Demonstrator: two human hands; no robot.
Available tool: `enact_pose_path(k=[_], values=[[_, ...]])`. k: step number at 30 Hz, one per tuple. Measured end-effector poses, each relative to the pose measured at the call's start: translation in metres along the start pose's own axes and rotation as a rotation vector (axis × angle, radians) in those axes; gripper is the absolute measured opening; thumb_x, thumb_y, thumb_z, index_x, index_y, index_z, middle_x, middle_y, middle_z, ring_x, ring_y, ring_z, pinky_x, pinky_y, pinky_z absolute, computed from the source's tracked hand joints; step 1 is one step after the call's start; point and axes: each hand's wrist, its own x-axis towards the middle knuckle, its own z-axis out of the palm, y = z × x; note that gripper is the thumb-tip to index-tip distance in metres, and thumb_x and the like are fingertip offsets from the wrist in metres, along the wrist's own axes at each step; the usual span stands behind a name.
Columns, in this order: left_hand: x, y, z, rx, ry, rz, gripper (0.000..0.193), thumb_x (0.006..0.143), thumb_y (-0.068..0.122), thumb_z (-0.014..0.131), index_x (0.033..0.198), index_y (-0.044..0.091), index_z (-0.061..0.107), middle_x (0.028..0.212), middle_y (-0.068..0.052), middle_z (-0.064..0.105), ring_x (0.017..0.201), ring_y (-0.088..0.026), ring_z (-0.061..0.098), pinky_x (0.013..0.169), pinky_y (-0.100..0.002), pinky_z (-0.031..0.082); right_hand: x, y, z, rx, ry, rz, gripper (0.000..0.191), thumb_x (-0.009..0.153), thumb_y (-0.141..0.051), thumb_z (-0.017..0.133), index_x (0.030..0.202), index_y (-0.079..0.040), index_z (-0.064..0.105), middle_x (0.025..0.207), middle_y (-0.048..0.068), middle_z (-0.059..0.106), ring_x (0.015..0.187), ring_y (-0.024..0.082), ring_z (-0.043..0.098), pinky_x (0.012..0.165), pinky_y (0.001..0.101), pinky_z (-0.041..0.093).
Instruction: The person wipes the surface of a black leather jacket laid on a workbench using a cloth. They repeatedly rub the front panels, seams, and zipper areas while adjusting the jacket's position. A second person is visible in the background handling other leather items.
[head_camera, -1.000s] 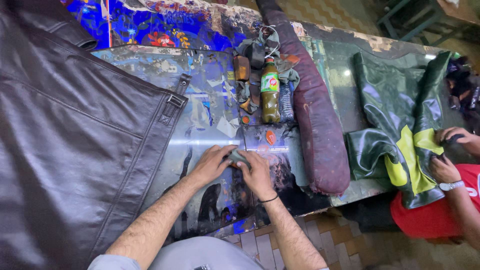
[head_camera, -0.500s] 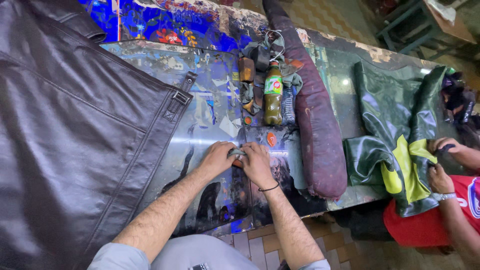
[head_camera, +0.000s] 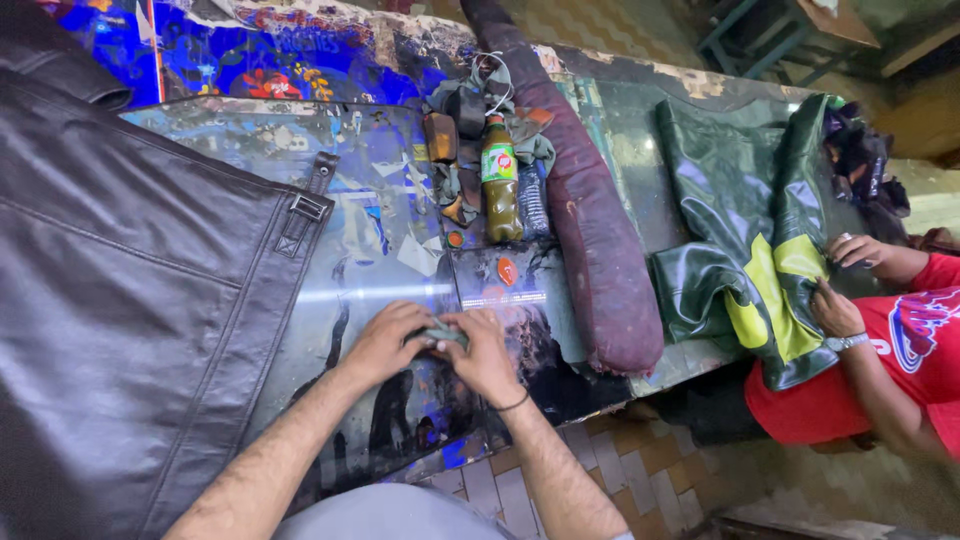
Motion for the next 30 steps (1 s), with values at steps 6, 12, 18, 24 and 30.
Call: enact_pose_path(k=[6, 12, 18, 24, 30], values=[[-0.039, 0.042, 0.001, 0.063, -0.375, -0.088, 0.025, 0.084, 0.018, 0.073, 0.108, 0.010, 0.069, 0.101, -0.011, 0.062, 0.103, -0.033, 0.062, 0.088, -0.045, 0.050, -0.071, -0.020, -0.026, 0.278, 0.002, -0.095, 0.051, 0.077, -0.010, 0.079, 0.124, 0.001, 0.064, 0.105, 0.016, 0.065, 0.098, 0.034, 0.063, 0.087, 0.0421, 0.050], [-0.052, 0.047, 0.002, 0.070, -0.482, -0.168, 0.039, 0.091, 0.022, 0.069, 0.128, 0.013, 0.060, 0.116, -0.010, 0.061, 0.111, -0.031, 0.061, 0.095, -0.045, 0.048, -0.088, 0.000, -0.005, 0.196, -0.339, 0.072, 0.021, 0.095, -0.014, 0.073, 0.108, -0.001, 0.063, 0.101, 0.016, 0.066, 0.098, 0.035, 0.067, 0.089, 0.0412, 0.054], [-0.051, -0.005, -0.050, 0.618, 0.032, -0.213, 0.062, 0.085, 0.032, 0.070, 0.141, 0.010, 0.054, 0.155, -0.021, 0.041, 0.148, -0.041, 0.033, 0.118, -0.063, 0.026, -0.060, 0.046, -0.016, -0.145, 0.420, 0.147, 0.030, 0.099, -0.011, 0.059, 0.128, -0.003, 0.063, 0.114, 0.017, 0.065, 0.108, 0.038, 0.063, 0.092, 0.0457, 0.050], [-0.069, -0.058, -0.083, 0.949, -0.008, -0.413, 0.071, 0.091, 0.050, 0.060, 0.148, 0.009, 0.051, 0.162, -0.021, 0.035, 0.153, -0.040, 0.026, 0.120, -0.064, 0.019, -0.025, 0.074, 0.002, -0.386, 0.319, 0.189, 0.030, 0.090, -0.017, 0.071, 0.117, -0.004, 0.069, 0.103, 0.015, 0.065, 0.102, 0.038, 0.063, 0.087, 0.0454, 0.050], [-0.079, -0.071, -0.084, 0.970, -0.016, -0.390, 0.068, 0.096, 0.052, 0.052, 0.151, 0.012, 0.049, 0.164, -0.020, 0.034, 0.154, -0.039, 0.025, 0.122, -0.062, 0.018, 0.042, 0.106, -0.005, -0.303, 0.469, 0.165, 0.031, 0.092, -0.019, 0.071, 0.117, -0.002, 0.066, 0.105, 0.017, 0.067, 0.098, 0.039, 0.066, 0.084, 0.0466, 0.052]])
